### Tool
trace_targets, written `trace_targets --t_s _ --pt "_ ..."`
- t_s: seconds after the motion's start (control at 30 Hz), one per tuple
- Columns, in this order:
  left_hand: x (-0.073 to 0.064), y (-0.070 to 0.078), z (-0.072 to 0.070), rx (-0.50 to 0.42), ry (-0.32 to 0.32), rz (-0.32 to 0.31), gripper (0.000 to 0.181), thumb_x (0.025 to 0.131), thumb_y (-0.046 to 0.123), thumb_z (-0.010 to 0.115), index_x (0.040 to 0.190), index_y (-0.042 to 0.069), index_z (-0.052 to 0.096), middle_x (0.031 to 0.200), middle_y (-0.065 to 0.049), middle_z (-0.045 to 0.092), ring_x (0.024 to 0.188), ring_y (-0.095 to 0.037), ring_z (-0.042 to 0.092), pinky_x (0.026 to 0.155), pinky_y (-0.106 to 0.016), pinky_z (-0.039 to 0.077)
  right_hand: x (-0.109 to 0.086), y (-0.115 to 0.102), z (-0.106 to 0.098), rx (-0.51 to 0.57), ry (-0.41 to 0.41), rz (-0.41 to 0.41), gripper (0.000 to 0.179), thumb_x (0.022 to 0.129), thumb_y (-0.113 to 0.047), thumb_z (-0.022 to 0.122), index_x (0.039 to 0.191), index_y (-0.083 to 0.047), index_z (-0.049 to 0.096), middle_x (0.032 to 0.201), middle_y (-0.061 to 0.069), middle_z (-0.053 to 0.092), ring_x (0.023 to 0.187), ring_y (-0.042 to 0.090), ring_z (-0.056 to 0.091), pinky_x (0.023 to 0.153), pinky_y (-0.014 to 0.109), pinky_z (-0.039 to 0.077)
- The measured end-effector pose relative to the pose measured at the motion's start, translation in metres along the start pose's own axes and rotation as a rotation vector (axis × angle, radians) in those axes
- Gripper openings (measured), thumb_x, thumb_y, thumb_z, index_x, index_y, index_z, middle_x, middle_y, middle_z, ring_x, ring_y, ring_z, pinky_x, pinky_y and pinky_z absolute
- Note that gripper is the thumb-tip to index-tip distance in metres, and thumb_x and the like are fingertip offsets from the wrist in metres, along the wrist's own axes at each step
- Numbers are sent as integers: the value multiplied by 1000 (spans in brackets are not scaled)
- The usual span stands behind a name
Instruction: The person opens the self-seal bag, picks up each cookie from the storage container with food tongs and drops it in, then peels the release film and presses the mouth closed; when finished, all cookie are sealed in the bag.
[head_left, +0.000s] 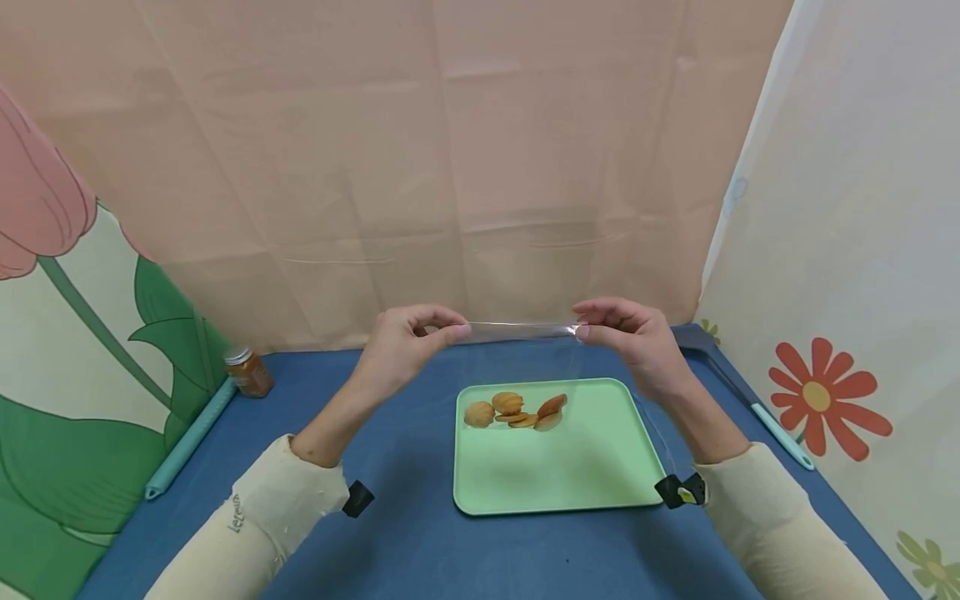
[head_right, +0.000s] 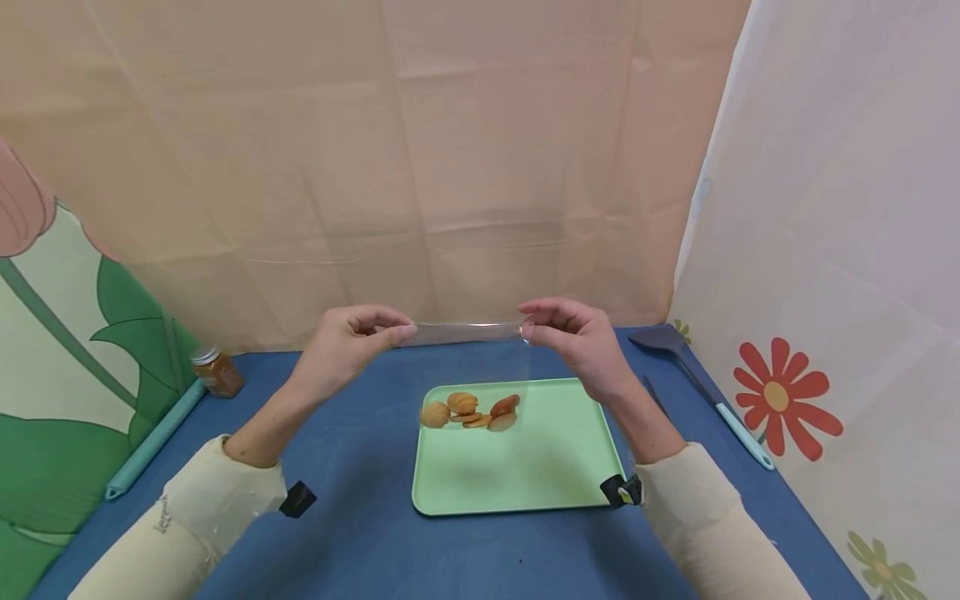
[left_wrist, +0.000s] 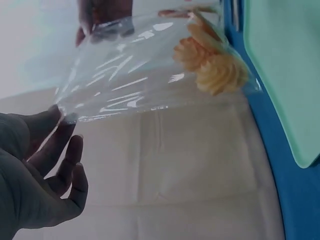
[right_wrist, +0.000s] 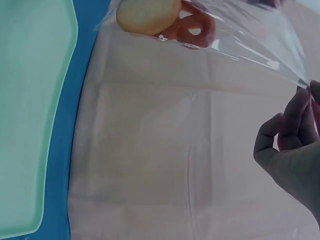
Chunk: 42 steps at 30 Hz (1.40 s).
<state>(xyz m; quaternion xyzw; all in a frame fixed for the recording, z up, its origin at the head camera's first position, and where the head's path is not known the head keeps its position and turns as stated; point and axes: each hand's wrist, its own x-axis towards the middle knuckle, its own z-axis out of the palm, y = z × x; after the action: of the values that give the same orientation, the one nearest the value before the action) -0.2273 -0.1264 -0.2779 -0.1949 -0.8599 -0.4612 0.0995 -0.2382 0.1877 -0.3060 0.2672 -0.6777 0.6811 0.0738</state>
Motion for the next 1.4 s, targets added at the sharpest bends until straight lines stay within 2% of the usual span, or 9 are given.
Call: trace_targets --t_s 0.1,0.23,0.4,0.57,0.7,0.83,0.97,1.2,1.4 --pt "0 3 -1 -8 10 18 12 90 31 77 100 24 79 97 6 75 62 -21 55 53 -28 43 0 0 -3 -9 -17 15 27 91 2 69 111 -15 75 89 -7 71 84 11 67 81 24 55" --pt "2 9 -1 8 -13 57 12 91 27 77 101 21 80 97 4 76 64 -20 58 57 -28 46 -3 -1 -8 -61 -38 61 24 93 -1 69 114 -11 73 94 -7 72 89 11 66 82 24 55" --pt "3 13 0 75 -40 110 9 91 23 77 98 21 81 94 4 76 64 -18 59 58 -27 48 -2 -6 -12 -241 -89 95 27 96 -13 68 123 -9 69 112 -10 70 101 13 65 84 23 54" --pt "-1 8 0 140 -83 106 8 89 22 78 96 23 81 91 7 75 71 -14 63 63 -28 52 5 -11 -2 -430 -188 42 29 97 -17 68 126 -13 70 114 -2 67 98 18 61 81 27 53" --pt "-4 9 -1 167 -117 104 8 89 23 78 97 23 81 92 8 75 78 -14 65 68 -31 54 11 -12 14 -518 -257 -6 26 96 -18 70 122 -16 72 108 -1 67 96 14 60 80 30 50" --pt "-5 13 -2 178 -121 96 8 90 25 77 97 23 81 93 8 74 79 -13 65 68 -32 54 17 -15 32 -563 -312 -4 27 96 -26 71 122 -21 73 107 -6 67 94 13 60 79 31 49" --pt "-1 16 0 196 -113 109 7 90 25 77 95 23 81 91 9 75 80 -12 65 68 -32 53 22 -20 43 -583 -325 3 26 95 -29 71 121 -23 74 106 -8 66 89 17 60 74 32 50" --pt "4 19 5 206 -115 138 6 89 23 78 93 21 82 89 9 75 82 -10 64 68 -31 53 32 -20 56 -575 -368 -58 23 93 -24 74 115 -17 77 102 -4 66 83 16 57 68 29 48" --pt "6 19 6 207 -114 139 4 89 23 78 92 23 82 89 9 75 83 -10 64 69 -31 52 34 -15 59 -554 -374 -63 19 92 -21 75 110 -17 79 100 -3 65 83 16 57 68 27 47"
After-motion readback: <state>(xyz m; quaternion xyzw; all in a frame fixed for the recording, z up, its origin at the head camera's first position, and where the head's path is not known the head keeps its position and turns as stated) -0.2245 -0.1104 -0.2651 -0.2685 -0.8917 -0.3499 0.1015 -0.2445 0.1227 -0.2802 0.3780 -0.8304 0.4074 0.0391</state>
